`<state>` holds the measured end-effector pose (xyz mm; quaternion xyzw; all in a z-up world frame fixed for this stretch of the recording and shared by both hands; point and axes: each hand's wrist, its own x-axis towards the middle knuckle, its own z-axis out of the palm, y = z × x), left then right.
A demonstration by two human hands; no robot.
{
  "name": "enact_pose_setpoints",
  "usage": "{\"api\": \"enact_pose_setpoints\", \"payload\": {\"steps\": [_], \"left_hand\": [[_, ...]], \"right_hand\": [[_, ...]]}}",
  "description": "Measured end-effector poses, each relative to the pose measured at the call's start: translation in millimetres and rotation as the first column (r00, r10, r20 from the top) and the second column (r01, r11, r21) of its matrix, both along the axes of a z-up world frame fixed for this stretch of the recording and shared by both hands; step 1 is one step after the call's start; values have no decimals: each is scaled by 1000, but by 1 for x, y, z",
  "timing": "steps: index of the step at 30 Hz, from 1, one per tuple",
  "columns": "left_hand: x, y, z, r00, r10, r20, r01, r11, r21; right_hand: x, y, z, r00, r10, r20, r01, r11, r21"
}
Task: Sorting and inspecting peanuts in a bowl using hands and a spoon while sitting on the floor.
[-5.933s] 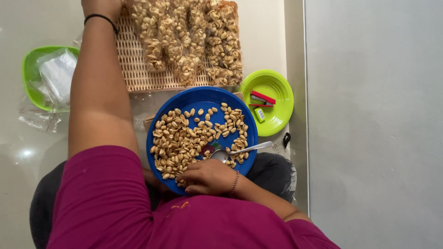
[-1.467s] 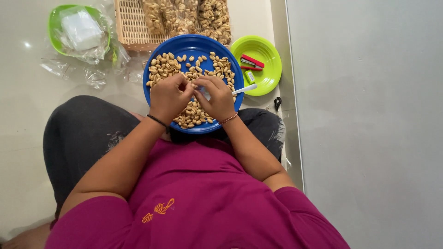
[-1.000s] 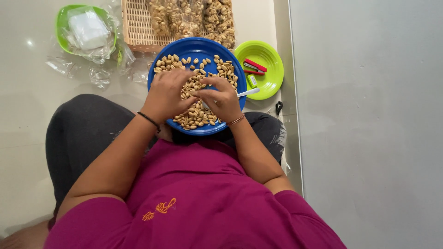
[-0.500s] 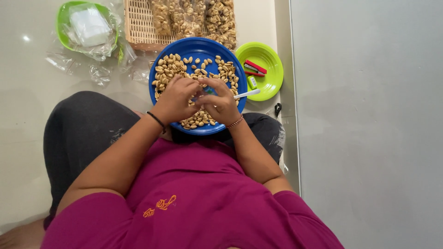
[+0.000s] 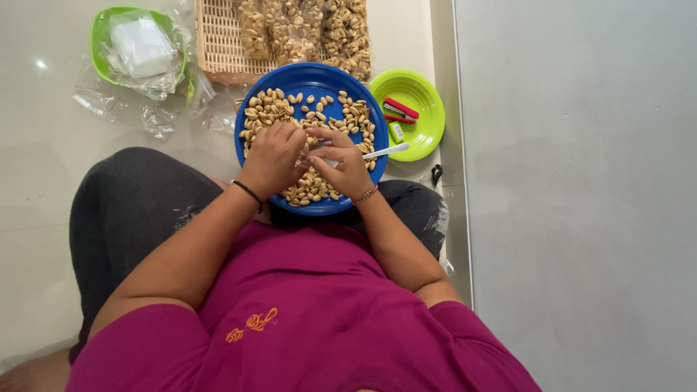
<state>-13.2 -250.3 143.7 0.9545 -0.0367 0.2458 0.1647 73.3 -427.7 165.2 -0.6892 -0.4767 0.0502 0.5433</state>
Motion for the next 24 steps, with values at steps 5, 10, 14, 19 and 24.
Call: {"api": "enact_pose_setpoints", "payload": {"steps": [5,10,14,19,24], "left_hand": [[-1,-1,11,998,-1,63,2,1000,-16],[1,1,2,989,64,135,-68,998,20],[2,1,-11,986,84,146,-92,995,50],[3,1,-5,978,32,208,-38,999,24],[5,2,-5,963,-8,268,-4,999,42]], "right_hand": [[3,4,10,994,-12,113,8,999,33],[0,7,16,989,11,147,-15,1000,25],[-1,4,4,978,-25,207,30,999,-25],[1,8,11,989,-5,146,0,1000,30],[2,8,2,985,12,171,-18,999,33]]}}
